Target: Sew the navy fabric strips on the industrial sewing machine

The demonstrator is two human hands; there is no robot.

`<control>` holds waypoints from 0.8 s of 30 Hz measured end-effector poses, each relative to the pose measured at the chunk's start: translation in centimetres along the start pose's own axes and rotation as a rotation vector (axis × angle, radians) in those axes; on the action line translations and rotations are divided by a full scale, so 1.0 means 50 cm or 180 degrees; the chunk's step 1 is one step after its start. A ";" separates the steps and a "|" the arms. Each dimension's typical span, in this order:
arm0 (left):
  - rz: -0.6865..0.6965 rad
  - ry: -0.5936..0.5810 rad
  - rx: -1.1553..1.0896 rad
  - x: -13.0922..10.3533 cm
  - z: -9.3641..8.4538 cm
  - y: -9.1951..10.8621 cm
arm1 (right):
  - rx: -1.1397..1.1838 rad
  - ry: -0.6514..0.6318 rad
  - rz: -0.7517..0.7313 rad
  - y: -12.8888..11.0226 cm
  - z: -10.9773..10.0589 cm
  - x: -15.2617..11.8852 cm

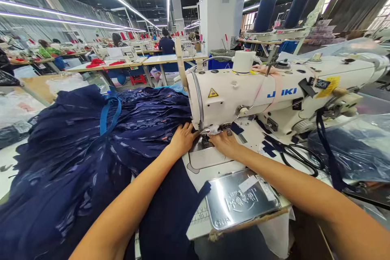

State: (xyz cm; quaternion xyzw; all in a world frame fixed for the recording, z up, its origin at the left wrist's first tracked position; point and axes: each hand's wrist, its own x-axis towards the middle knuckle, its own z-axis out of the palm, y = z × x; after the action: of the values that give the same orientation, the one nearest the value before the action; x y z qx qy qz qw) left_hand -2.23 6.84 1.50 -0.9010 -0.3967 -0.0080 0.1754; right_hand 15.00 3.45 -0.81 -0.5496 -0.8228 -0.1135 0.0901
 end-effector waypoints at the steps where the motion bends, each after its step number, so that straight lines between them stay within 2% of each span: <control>1: -0.0009 -0.0005 -0.0008 0.001 0.000 0.000 | -0.0017 -0.0003 0.0025 -0.001 0.000 0.000; 14: -0.0040 0.0068 -0.0056 0.001 0.003 0.000 | 0.0043 -0.0156 0.0138 -0.005 -0.006 0.000; 19: -0.0060 0.0069 -0.0052 -0.003 0.001 0.002 | 0.0115 -0.0274 0.0052 0.012 -0.011 0.003; 24: 0.0001 0.0101 -0.0108 -0.005 -0.001 -0.004 | 0.0252 -0.0137 -0.0020 0.039 -0.006 0.013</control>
State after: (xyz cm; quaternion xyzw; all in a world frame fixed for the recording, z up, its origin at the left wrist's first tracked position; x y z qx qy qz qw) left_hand -2.53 6.75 1.55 -0.9037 -0.3935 -0.0290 0.1664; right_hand 16.59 4.65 -0.16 -0.5453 -0.8301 -0.0693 0.0936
